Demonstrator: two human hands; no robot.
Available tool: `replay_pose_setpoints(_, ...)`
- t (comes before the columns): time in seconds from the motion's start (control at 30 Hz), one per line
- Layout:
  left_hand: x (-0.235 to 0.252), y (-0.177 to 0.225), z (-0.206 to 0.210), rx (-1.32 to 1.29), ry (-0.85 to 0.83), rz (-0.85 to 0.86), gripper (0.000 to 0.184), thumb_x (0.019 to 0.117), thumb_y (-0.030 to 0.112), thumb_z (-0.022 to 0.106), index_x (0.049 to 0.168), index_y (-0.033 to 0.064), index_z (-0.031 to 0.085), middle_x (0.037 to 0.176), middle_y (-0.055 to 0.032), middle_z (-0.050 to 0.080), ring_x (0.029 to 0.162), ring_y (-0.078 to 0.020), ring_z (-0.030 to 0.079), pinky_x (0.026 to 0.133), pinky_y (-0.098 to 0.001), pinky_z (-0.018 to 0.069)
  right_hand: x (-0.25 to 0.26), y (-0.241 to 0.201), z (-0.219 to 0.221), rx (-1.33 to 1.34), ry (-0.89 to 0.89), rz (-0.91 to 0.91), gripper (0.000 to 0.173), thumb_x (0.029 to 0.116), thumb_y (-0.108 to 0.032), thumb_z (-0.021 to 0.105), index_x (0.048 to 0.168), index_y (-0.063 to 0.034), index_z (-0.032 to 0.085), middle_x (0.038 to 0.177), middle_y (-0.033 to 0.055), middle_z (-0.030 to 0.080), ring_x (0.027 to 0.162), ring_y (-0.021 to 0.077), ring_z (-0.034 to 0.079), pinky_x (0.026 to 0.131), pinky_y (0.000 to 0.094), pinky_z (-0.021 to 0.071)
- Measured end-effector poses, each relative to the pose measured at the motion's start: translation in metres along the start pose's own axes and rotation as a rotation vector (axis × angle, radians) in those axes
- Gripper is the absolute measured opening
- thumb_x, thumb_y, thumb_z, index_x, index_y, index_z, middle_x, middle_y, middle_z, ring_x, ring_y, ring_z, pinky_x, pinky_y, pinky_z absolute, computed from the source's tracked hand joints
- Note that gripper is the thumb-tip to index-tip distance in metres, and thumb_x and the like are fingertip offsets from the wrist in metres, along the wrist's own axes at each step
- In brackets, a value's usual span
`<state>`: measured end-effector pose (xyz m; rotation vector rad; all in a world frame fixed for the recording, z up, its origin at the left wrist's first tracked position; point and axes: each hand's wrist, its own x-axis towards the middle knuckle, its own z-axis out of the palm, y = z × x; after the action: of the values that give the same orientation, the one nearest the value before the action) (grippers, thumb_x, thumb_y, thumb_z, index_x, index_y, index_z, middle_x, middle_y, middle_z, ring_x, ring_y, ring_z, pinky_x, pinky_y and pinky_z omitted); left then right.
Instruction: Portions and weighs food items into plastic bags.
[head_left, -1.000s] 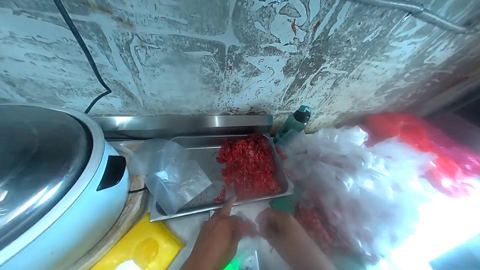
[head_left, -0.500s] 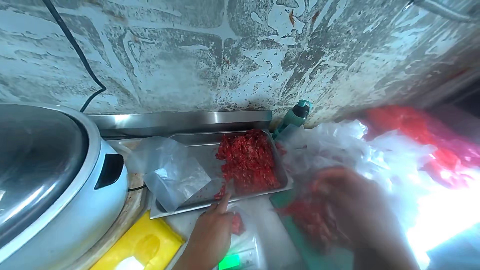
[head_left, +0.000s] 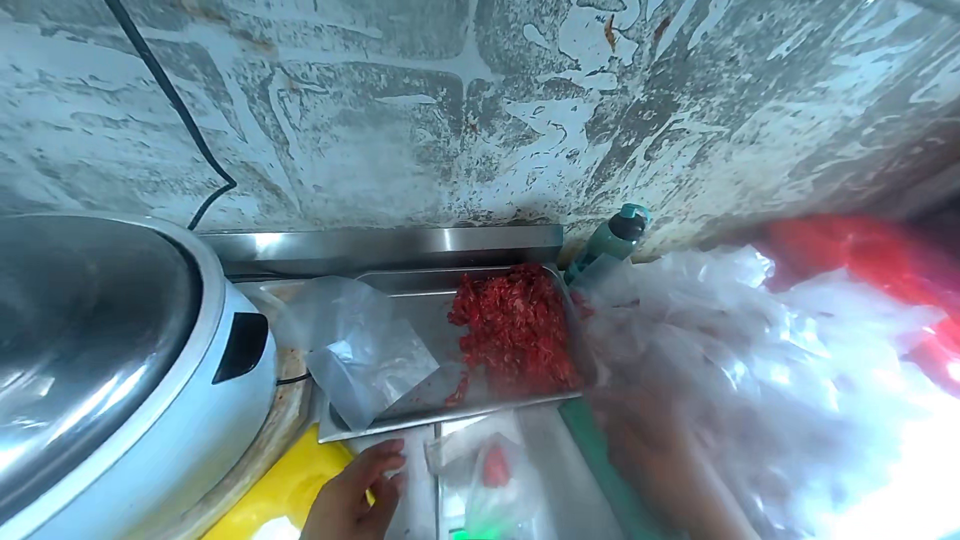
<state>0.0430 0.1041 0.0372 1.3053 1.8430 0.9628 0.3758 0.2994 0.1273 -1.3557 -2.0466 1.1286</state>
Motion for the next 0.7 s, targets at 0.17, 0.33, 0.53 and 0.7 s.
replay_pose_setpoints(0.17, -0.036, -0.045, 0.005, -0.001, -0.047, -0.142, 0.029, 0.0988, 0.02, 0.066, 0.123, 0.0038, 0.07, 0.128, -0.011, 0.07, 0.083, -0.0154, 0.07, 0.075, -0.0368, 0.0602, -0.029, 0.03, 0.018, 0.093, -0.108, 0.12, 0.022, 0.0985, -0.011, 0.063, 0.118, -0.0055, 0.071, 0.111, 0.0053, 0.075, 0.097, 0.0128, 0.072, 0.087, 0.0325, 0.0617)
replay_pose_setpoints(0.33, -0.038, -0.037, 0.019, 0.026, -0.117, -0.191, 0.03, 0.0985, 0.019, 0.065, 0.123, 0.0017, 0.07, 0.122, -0.0128, 0.072, 0.081, -0.0192, 0.071, 0.074, -0.0411, 0.0605, -0.035, 0.045, 0.031, 0.092, -0.141, 0.175, 0.021, 0.0991, -0.016, 0.063, 0.118, -0.0102, 0.072, 0.109, 0.0009, 0.075, 0.095, 0.0101, 0.072, 0.085, 0.0302, 0.0614)
replay_pose_setpoints(0.53, -0.02, -0.027, 0.031, 0.109, -0.218, -0.223, 0.034, 0.0971, 0.024, 0.066, 0.127, 0.009, 0.07, 0.12, -0.0088, 0.072, 0.083, -0.0196, 0.07, 0.076, -0.0432, 0.0593, -0.029, 0.056, 0.051, 0.069, -0.242, 0.258, 0.025, 0.1003, -0.022, 0.061, 0.121, -0.0101, 0.071, 0.11, 0.0014, 0.074, 0.097, 0.01, 0.071, 0.087, 0.0314, 0.0596)
replay_pose_setpoints(0.7, -0.022, -0.024, 0.039, 0.112, -0.271, -0.238, 0.034, 0.0977, 0.027, 0.064, 0.127, 0.0108, 0.069, 0.121, -0.0072, 0.071, 0.083, -0.0184, 0.07, 0.077, -0.042, 0.0596, -0.04, 0.061, 0.065, 0.064, -0.319, 0.277, 0.026, 0.1, -0.024, 0.061, 0.121, -0.0105, 0.07, 0.108, 0.001, 0.074, 0.093, 0.0092, 0.07, 0.086, 0.0312, 0.0595)
